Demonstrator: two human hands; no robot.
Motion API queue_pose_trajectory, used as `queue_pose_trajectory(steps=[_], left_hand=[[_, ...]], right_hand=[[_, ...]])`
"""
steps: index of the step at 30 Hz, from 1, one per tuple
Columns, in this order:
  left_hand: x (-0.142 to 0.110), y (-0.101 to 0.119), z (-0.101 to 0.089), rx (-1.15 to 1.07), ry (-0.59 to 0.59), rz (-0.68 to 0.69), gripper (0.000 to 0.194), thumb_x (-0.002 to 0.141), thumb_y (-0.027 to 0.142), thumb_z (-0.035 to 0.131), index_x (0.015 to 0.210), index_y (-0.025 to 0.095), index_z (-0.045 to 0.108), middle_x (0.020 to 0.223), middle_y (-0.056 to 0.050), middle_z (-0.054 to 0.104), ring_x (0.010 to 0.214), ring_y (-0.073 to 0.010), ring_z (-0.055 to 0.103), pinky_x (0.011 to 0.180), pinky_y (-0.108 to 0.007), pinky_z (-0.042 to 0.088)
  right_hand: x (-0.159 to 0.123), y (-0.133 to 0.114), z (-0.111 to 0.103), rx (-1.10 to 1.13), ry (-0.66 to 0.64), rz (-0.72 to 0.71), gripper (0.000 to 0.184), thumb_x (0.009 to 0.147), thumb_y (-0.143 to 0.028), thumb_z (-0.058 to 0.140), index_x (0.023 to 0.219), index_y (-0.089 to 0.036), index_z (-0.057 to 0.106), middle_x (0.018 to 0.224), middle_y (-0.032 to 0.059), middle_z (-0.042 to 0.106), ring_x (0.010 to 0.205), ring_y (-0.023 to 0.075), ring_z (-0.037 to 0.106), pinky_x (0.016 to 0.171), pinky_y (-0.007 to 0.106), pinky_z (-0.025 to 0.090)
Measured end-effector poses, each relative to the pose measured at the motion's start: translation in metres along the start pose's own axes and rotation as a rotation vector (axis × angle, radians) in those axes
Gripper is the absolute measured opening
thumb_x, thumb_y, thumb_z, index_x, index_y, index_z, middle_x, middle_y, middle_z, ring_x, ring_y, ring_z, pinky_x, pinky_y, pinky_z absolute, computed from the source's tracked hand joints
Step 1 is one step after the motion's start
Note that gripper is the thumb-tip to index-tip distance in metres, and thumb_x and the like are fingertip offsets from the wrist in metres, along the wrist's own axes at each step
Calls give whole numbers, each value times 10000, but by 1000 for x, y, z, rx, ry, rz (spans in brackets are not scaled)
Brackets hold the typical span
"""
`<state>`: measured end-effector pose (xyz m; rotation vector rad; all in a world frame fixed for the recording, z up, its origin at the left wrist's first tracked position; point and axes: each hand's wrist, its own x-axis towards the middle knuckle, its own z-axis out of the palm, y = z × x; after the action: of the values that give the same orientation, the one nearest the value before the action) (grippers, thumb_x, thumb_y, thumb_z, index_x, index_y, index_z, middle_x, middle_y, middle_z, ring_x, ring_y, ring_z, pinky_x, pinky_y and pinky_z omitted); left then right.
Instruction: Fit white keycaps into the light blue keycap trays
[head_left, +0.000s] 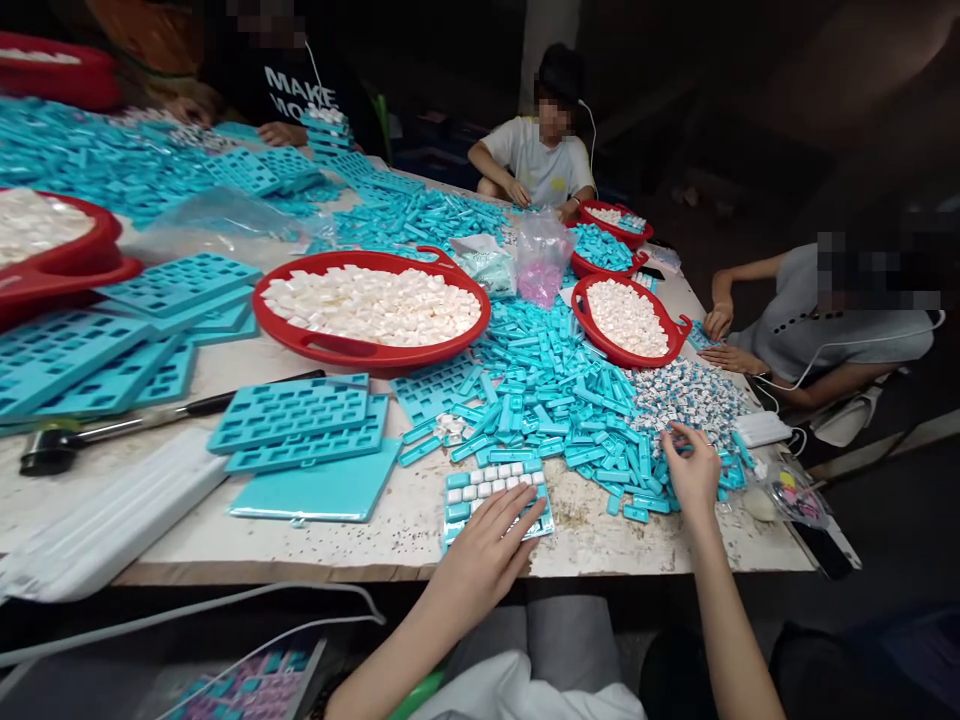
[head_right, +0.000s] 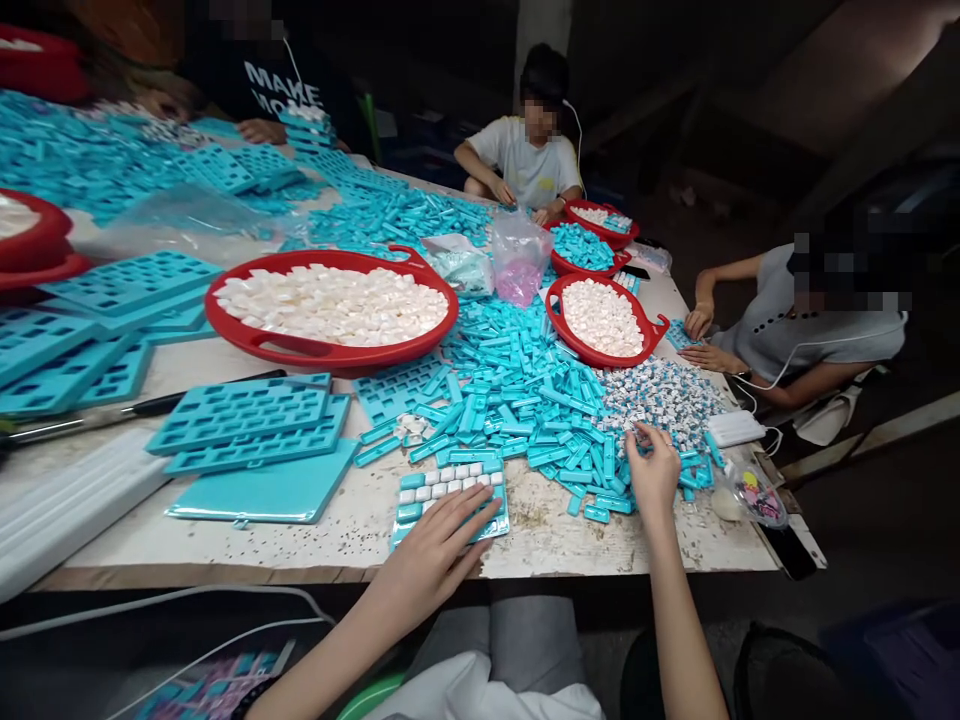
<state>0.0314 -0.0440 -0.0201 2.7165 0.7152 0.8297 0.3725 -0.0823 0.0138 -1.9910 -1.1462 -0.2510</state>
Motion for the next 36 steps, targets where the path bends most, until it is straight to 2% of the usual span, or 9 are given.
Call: queue_pose_trajectory(steps=[7, 10, 14, 17, 19, 24, 28, 31, 36], left_hand=[[13, -1, 12, -66, 23, -62, 403, 990, 266, 516, 1390, 218, 540, 1393, -128, 599, 1313, -292, 546, 1062, -499, 498], [13, 3, 5, -108, 40, -81, 406, 998, 262, 506, 1402, 218, 513, 1406, -132, 585, 1312, -279, 548, 1080, -498, 483], [8, 4, -13, -193, 163, -202, 334, 1007, 233, 484, 1337, 238, 538, 1376, -102, 601, 1309, -239, 547, 1157, -511, 394], [-4, 0, -25, -239, 270, -331, 239, 1001, 213, 490, 1200, 257, 615, 1249, -61, 664, 1226, -220, 601, 1144, -493, 407], [-14, -4, -31, -256, 310, -386, 203, 997, 207, 491, 1115, 258, 649, 1154, -39, 694, 1158, -212, 633, 1124, -473, 427], [-27, -18, -41, -257, 251, -430, 236, 997, 206, 463, 1100, 250, 670, 1168, -53, 681, 1167, -219, 614, 1035, -406, 498], [-24, -33, -43, -216, 260, -453, 327, 1006, 176, 378, 1126, 243, 675, 1206, -63, 675, 1209, -236, 593, 1077, -458, 454], [-22, -40, -38, -234, 311, -485, 321, 1005, 184, 370, 1074, 224, 681, 1154, -72, 691, 1178, -240, 608, 1031, -454, 487], [-23, -39, -29, -137, 368, -534, 276, 979, 185, 405, 1028, 235, 672, 1048, -43, 728, 1164, -262, 618, 1152, -593, 321]], right_hand=[[19, 2, 10, -158, -81, -29, 542, 845, -641, 523, 848, -151, 754, 764, 101, 692, 658, 229, 625, 650, 336, 453], [22, 2, 9, -147, -103, -17, 497, 830, -612, 541, 812, -155, 734, 692, 85, 674, 641, 233, 632, 640, 333, 457], [19, -7, 3, -82, -34, -77, 374, 832, -495, 573, 850, -154, 725, 793, 88, 701, 642, 214, 658, 667, 339, 501], [2, -29, 0, 63, -11, -137, 288, 847, -395, 603, 956, -161, 732, 858, 74, 704, 676, 198, 676, 708, 339, 542], [-16, -49, 1, 190, -59, -156, 236, 867, -335, 614, 994, -179, 738, 910, 70, 701, 716, 190, 682, 732, 337, 562], [-70, -105, 17, 465, -250, -151, 128, 888, -249, 626, 945, -221, 737, 978, 79, 698, 902, 218, 685, 772, 343, 588], [-107, -143, 35, 580, -392, -192, 112, 892, -198, 632, 928, -234, 732, 926, 64, 720, 902, 218, 688, 833, 361, 573], [-127, -162, 47, 651, -495, -181, 148, 909, -210, 622, 988, -243, 742, 940, 62, 722, 851, 204, 700, 776, 328, 589], [-140, -172, 62, 648, -497, -229, 184, 933, -226, 594, 1048, -237, 738, 951, 72, 716, 847, 201, 706, 767, 314, 588]])
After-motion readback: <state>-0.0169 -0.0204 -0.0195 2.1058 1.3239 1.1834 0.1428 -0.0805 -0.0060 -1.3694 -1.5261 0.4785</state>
